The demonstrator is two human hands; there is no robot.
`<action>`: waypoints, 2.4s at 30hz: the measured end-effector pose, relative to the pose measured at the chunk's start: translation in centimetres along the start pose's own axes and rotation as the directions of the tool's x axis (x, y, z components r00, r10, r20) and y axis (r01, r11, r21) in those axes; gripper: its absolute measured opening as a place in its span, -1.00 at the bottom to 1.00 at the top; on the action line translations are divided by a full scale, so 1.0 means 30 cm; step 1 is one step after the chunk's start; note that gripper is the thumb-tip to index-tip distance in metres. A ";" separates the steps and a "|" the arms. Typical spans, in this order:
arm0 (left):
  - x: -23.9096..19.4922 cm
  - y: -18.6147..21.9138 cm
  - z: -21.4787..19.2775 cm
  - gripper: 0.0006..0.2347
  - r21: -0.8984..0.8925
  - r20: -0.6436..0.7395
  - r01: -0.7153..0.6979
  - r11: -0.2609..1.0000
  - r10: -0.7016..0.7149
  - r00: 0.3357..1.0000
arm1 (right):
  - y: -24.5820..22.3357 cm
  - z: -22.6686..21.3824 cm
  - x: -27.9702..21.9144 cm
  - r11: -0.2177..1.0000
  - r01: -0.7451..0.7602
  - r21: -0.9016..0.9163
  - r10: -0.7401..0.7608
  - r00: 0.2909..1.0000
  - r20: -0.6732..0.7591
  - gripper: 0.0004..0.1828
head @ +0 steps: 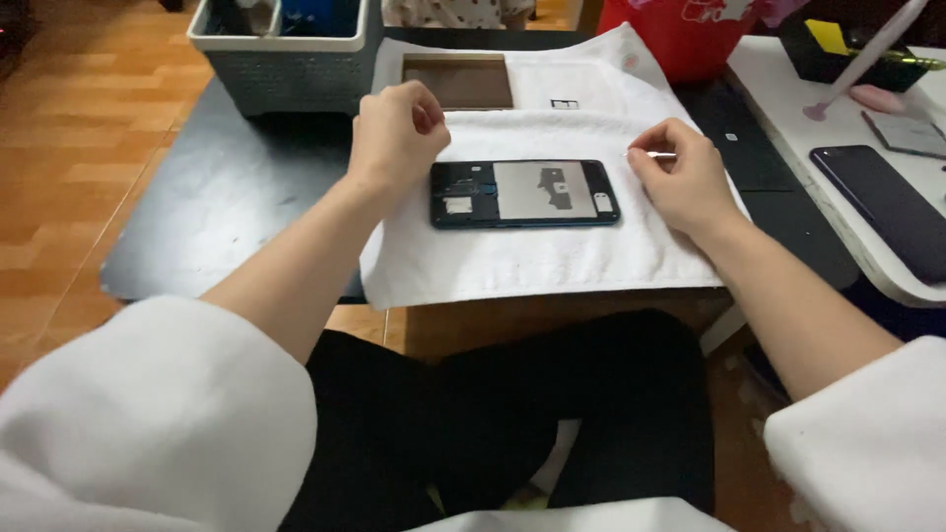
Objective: Assembling or repairing a smartphone by manipulating internal components with a precision tool.
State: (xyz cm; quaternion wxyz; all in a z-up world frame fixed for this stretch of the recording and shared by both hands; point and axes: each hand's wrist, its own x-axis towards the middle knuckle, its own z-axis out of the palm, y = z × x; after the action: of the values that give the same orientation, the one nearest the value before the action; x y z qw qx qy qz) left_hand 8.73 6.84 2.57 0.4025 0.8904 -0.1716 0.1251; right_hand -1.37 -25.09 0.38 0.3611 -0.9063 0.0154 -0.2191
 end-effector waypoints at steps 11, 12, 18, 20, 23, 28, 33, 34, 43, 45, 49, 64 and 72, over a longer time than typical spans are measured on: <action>-0.191 0.071 -0.044 -0.92 -0.156 0.012 0.086 0.984 -0.085 0.996 | -0.381 0.041 -0.030 0.912 -0.284 0.295 0.220 0.947 0.233 -0.94; -0.200 0.075 -0.038 -0.89 -0.177 0.008 0.089 0.980 -0.089 0.996 | -0.402 0.058 -0.033 0.873 -0.304 0.383 0.223 0.944 0.242 -0.88; -0.246 0.020 0.024 -0.81 -0.215 -0.088 0.025 0.976 -0.045 0.995 | -0.325 0.261 -0.021 0.799 -0.162 0.579 0.104 0.986 0.132 -0.71; -0.277 0.059 -0.011 -0.78 -0.218 -0.075 0.003 0.976 -0.020 0.997 | -0.330 0.309 0.002 0.805 -0.125 0.580 0.059 0.990 0.132 -0.71; -0.318 0.091 -0.021 -0.68 -0.165 -0.017 -0.047 0.985 0.045 0.999 | -0.350 0.347 -0.010 0.812 -0.074 0.579 -0.002 0.992 0.128 -0.71; -0.317 0.082 -0.020 -0.53 -0.084 0.030 -0.111 0.990 0.114 0.993 | -0.351 0.402 0.019 0.824 0.084 0.560 -0.155 0.985 0.080 -0.72; -0.306 0.085 -0.024 -0.53 -0.074 0.080 -0.071 0.995 0.077 0.994 | -0.408 0.318 0.002 0.848 -0.160 0.506 -0.047 0.927 0.371 -0.71; -0.313 0.084 -0.025 -0.53 -0.074 0.077 -0.069 0.995 0.075 0.994 | -0.403 0.326 -0.006 0.848 -0.158 0.505 -0.050 0.926 0.374 -0.71; -0.309 0.097 -0.031 -0.50 -0.034 0.067 -0.090 0.995 0.092 0.993 | -0.381 0.333 -0.001 0.794 -0.114 0.597 -0.148 0.916 0.373 -0.77; -0.313 0.096 -0.030 -0.50 -0.040 0.070 -0.079 0.996 0.081 0.994 | -0.381 0.332 -0.007 0.827 -0.105 0.552 -0.134 0.918 0.374 -0.77; -0.311 0.096 -0.029 -0.49 -0.047 0.065 -0.075 0.996 0.078 0.995 | -0.407 0.316 -0.016 0.833 -0.121 0.540 -0.100 0.927 0.362 -0.78; -0.311 0.084 -0.024 -0.44 -0.105 0.014 -0.083 0.991 0.085 0.996 | -0.404 0.315 -0.016 0.820 -0.144 0.554 -0.070 0.935 0.347 -0.76; -0.312 0.082 -0.024 -0.42 -0.150 0.003 -0.101 0.984 0.102 0.995 | -0.424 0.317 -0.027 0.822 -0.196 0.536 0.029 0.952 0.304 -0.78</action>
State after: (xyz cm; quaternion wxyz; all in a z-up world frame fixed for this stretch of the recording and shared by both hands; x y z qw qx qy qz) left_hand -0.85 7.79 1.32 0.4602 0.8486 -0.2276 0.1275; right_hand 0.11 -9.40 2.36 0.6212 -0.7798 -0.0472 -0.0608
